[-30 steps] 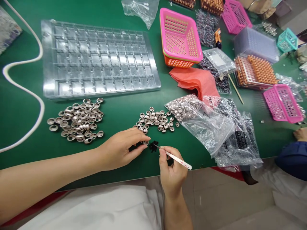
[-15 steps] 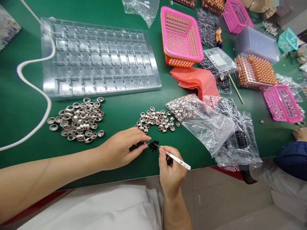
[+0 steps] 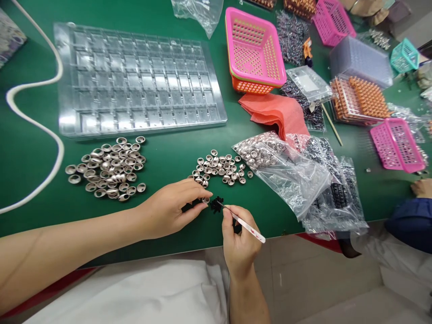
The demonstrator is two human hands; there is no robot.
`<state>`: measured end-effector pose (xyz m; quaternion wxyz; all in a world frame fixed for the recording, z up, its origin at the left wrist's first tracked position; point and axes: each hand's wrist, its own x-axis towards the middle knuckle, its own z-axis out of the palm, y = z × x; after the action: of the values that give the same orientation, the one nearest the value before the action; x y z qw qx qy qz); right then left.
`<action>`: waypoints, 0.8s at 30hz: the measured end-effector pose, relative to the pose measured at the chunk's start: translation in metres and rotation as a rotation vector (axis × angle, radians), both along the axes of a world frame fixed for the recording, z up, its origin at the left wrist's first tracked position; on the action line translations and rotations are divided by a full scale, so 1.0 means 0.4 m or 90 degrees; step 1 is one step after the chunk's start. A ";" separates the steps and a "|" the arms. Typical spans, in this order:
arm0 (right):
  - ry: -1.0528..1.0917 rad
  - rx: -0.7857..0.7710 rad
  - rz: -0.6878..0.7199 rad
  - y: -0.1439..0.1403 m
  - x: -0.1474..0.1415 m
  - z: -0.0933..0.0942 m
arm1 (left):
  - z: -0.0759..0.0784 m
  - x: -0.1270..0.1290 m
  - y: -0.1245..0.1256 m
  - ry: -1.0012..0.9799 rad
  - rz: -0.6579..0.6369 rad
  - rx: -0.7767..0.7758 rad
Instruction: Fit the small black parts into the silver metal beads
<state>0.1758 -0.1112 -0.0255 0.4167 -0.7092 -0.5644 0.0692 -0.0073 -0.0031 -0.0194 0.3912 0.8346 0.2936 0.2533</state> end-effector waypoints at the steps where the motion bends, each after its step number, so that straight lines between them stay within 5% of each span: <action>1: -0.002 0.001 0.002 0.000 0.000 0.000 | 0.000 0.000 0.000 0.002 0.001 -0.001; 24: 0.064 0.066 0.037 0.000 0.007 0.020 | 0.008 -0.001 0.000 0.024 0.015 -0.021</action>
<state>0.1788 -0.1112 -0.0174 0.4783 -0.6659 -0.5659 0.0876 -0.0076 -0.0032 -0.0160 0.3961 0.8292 0.3148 0.2376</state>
